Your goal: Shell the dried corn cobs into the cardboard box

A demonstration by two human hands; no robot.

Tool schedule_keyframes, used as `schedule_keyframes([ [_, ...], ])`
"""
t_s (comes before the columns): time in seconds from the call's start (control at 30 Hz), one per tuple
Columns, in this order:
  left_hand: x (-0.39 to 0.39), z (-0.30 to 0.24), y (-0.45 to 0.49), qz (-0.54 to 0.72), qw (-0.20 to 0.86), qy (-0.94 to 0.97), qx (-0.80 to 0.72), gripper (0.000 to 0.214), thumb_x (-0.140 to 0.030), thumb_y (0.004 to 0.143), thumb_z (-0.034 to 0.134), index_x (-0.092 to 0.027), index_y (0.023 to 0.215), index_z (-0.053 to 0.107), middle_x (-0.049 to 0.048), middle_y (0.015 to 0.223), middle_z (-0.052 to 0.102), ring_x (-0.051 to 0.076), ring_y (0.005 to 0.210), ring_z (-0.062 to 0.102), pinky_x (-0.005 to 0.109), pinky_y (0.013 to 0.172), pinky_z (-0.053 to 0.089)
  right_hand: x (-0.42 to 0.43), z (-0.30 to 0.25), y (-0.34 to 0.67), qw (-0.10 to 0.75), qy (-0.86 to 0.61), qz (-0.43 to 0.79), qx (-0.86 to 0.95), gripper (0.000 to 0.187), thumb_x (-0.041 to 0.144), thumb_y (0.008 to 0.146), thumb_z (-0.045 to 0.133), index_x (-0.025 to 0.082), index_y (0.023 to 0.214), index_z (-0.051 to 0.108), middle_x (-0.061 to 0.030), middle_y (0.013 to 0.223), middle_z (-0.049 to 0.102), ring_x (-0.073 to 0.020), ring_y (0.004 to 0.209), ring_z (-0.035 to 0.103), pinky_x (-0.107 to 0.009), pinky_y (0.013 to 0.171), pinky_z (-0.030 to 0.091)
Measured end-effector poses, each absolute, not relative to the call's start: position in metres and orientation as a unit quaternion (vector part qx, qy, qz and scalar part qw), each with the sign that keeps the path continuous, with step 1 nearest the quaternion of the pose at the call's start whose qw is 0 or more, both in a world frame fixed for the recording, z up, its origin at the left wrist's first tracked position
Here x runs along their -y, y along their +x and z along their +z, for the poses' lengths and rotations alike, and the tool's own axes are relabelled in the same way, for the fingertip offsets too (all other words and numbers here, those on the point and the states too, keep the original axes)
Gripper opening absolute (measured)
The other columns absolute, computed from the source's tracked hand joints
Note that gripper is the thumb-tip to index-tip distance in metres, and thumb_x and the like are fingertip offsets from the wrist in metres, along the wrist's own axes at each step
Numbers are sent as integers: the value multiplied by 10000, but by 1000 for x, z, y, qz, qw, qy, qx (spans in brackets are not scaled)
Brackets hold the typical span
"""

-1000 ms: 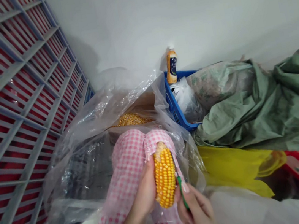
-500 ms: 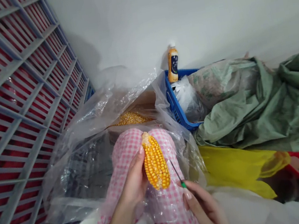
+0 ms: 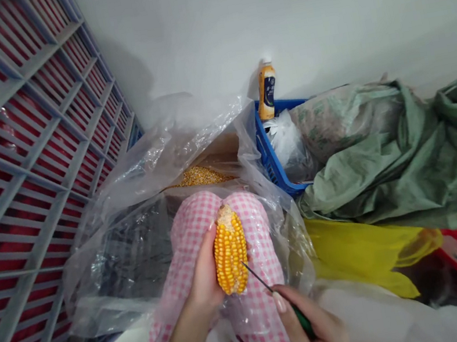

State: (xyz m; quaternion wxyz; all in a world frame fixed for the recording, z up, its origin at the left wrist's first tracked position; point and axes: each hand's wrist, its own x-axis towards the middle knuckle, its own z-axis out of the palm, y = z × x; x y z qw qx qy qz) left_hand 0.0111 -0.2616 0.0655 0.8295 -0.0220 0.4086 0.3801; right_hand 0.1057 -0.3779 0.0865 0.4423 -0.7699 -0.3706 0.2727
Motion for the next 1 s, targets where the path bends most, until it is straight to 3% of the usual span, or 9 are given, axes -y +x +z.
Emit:
schedule_keyframes([
  [0.2,263,74,14,382,817,-22,-432,367,-331,856,439,-97,1094,590,88,771,695,194,659,665,286,616,531,373,88,104,457,-739,293,398,240,324,772,554,215,916,712,-36,912,709,-179,862,663,-216,778,512],
  [0.87,266,76,16,376,799,39,-467,371,-377,815,492,-113,1054,594,59,701,673,184,625,645,263,563,506,376,94,110,437,-732,249,459,206,287,792,541,207,891,703,-24,870,716,-166,786,679,-190,702,532],
  [1.0,268,74,17,382,784,74,-483,400,-397,756,569,-131,1055,581,30,652,648,177,608,632,253,554,493,378,92,110,431,-735,248,461,218,294,800,526,201,901,695,-30,867,717,-167,781,679,-192,700,527],
])
